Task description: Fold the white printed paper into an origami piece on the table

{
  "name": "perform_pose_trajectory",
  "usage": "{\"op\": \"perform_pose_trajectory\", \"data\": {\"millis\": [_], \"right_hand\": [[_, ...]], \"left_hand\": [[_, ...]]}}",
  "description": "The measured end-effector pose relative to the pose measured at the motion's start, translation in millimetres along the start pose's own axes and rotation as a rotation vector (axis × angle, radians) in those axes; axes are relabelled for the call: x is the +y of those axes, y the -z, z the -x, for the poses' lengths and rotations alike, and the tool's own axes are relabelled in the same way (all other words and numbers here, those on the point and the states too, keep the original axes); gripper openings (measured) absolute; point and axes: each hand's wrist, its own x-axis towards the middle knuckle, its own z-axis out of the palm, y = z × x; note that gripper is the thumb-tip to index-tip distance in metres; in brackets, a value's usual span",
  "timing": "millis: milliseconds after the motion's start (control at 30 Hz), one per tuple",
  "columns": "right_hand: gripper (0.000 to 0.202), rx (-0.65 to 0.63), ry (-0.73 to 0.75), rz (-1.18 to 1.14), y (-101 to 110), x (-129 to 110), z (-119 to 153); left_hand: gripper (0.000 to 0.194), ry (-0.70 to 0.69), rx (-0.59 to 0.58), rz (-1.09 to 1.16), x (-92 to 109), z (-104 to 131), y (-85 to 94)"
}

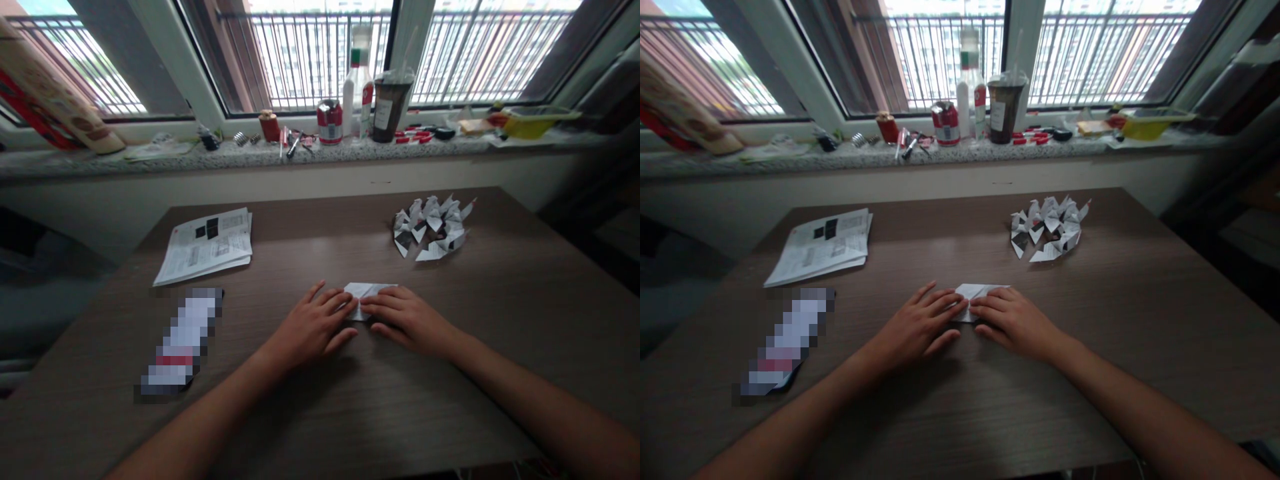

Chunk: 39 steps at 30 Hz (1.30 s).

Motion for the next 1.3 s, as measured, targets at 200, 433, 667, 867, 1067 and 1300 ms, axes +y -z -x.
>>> {"op": "perform_pose_trajectory", "data": {"millis": [200,433,667,867,1067,1300], "right_hand": [[0.041,0.026,-0.026,-0.004,-9,9,1],[0.029,0.032,-0.017,-0.026,-8,6,-1],[0.025,0.051,-0.039,-0.021,-12,7,-4],[0.020,0.078,-0.030,0.000,-12,3,-5],[0.021,0.071,-0.065,0.022,-12,-4,-7],[0.013,0.132,-0.145,-0.054,-14,-8,-10]], "left_hand": [[0.052,-0.011,-0.007,-0.001,-3,-1,-0.1],[0.045,-0.040,0.047,0.008,-5,-3,-3.9],[0.035,-0.057,0.097,0.035,-8,-4,-11.5],[0.023,-0.032,0.172,0.045,-9,-6,-20.4],[0.016,0.003,0.218,0.107,-9,-9,-21.7],[0.018,0.028,0.218,0.199,-6,-9,-19.2]]}}
